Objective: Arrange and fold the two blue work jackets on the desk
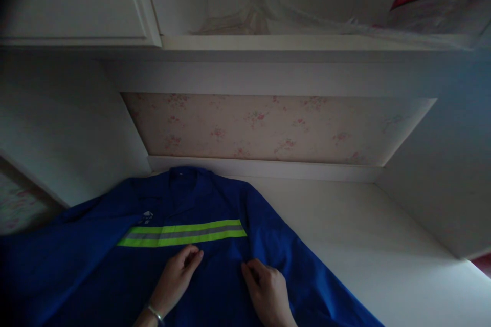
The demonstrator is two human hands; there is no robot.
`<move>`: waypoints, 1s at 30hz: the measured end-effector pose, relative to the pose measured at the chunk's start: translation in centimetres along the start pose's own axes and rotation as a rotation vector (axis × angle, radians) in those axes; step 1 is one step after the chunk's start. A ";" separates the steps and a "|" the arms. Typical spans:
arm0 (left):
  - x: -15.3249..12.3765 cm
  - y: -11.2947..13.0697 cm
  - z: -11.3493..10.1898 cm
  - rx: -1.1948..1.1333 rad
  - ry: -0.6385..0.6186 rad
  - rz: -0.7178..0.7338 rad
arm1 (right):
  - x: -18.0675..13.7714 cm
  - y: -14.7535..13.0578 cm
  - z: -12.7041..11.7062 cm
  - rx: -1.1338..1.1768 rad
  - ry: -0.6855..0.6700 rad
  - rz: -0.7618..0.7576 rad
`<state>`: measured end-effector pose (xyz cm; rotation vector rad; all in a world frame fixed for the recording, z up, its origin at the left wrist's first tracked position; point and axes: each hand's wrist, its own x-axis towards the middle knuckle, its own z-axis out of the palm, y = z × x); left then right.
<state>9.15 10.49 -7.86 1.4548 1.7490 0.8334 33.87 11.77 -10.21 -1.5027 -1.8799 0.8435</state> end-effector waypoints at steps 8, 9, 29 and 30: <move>0.1 0.1 -0.1 -0.007 -0.017 -0.006 | 0.1 -0.3 -0.2 0.002 0.010 0.000; 0.1 0.1 -0.1 -0.008 -0.018 -0.006 | 0.1 -0.3 -0.2 0.003 0.010 -0.003; 0.3 -0.4 0.2 -0.007 -0.018 -0.006 | 0.2 0.1 0.1 -0.016 0.014 -0.011; 0.2 -0.4 0.2 -0.007 -0.018 -0.007 | 0.2 0.2 0.1 -0.016 0.015 -0.011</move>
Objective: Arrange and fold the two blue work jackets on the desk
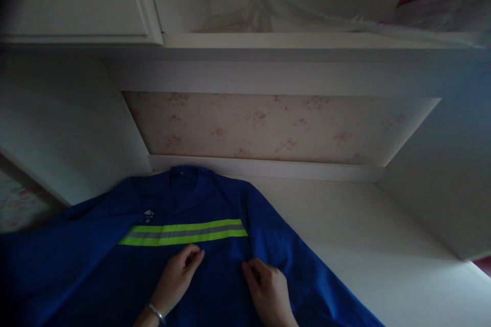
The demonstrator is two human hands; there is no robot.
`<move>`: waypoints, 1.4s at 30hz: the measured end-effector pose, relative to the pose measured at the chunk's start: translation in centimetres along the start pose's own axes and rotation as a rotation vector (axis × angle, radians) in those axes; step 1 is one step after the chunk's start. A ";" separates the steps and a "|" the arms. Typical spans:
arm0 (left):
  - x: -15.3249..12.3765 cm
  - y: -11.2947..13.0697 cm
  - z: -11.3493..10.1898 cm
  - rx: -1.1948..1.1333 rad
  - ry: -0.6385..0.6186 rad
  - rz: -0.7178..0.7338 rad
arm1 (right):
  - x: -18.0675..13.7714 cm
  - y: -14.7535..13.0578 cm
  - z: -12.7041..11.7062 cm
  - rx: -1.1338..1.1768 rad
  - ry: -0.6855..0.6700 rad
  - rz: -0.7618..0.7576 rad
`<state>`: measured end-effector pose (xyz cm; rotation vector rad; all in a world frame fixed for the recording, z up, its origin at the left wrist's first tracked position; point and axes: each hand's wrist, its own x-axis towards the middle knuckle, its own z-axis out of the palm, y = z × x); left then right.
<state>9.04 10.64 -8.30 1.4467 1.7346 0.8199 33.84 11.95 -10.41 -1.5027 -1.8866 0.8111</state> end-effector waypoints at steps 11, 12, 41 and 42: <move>-0.1 0.1 0.0 0.010 0.006 0.005 | 0.0 -0.2 -0.2 0.030 -0.022 0.013; -0.1 0.1 0.0 0.013 0.005 0.005 | 0.0 -0.2 -0.2 0.026 -0.022 0.014; -0.1 0.1 0.0 0.047 0.022 0.025 | -0.1 -0.2 -0.2 -0.012 -0.010 0.011; -0.2 0.1 0.0 0.049 0.021 0.025 | -0.1 -0.2 -0.2 -0.015 -0.009 0.009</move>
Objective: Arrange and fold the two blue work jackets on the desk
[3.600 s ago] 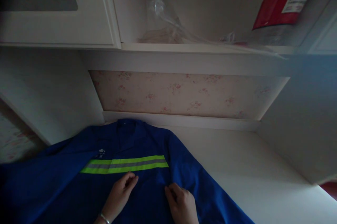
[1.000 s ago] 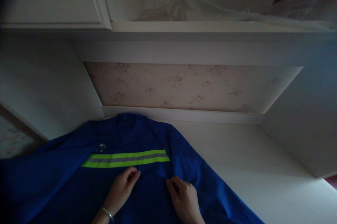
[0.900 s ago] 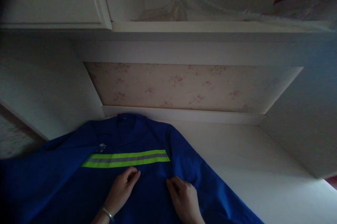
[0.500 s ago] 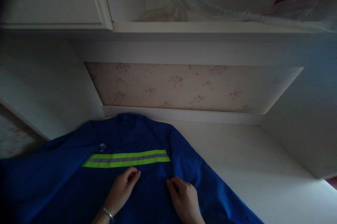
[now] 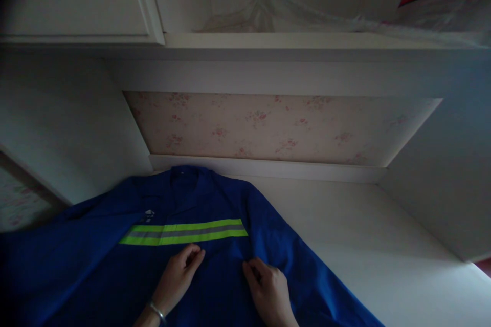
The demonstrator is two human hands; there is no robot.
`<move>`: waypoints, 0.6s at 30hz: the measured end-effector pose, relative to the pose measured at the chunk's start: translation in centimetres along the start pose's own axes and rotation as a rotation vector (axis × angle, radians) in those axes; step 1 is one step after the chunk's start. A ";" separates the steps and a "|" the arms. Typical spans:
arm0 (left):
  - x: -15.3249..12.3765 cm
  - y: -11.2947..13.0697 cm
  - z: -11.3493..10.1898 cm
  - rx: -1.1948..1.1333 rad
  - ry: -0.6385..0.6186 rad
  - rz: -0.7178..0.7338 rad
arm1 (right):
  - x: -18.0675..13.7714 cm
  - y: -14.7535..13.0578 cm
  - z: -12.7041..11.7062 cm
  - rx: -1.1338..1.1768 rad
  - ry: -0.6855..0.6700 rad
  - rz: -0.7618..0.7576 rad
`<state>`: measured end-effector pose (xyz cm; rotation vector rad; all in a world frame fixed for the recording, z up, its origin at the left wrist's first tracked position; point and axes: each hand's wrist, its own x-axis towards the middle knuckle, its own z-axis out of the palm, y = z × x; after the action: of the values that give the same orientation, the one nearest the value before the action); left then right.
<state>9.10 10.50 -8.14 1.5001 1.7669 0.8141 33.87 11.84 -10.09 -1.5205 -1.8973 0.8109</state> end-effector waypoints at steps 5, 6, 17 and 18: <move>0.2 0.2 0.0 0.026 0.009 -0.005 | 0.1 -0.4 -0.2 0.024 -0.006 0.003; 0.3 0.2 -0.1 0.032 0.013 -0.004 | 0.1 -0.6 -0.4 0.046 -0.008 0.010; -7.0 7.0 2.0 0.161 -0.182 0.044 | -6.2 -2.8 -4.6 0.839 -0.128 0.372; -7.8 7.7 3.3 0.203 -0.281 0.036 | -6.7 -2.4 -4.5 0.910 -0.123 0.461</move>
<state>17.05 4.05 -3.04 1.6896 1.6527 0.4245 37.01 5.38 -5.68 -1.2966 -0.9598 1.7030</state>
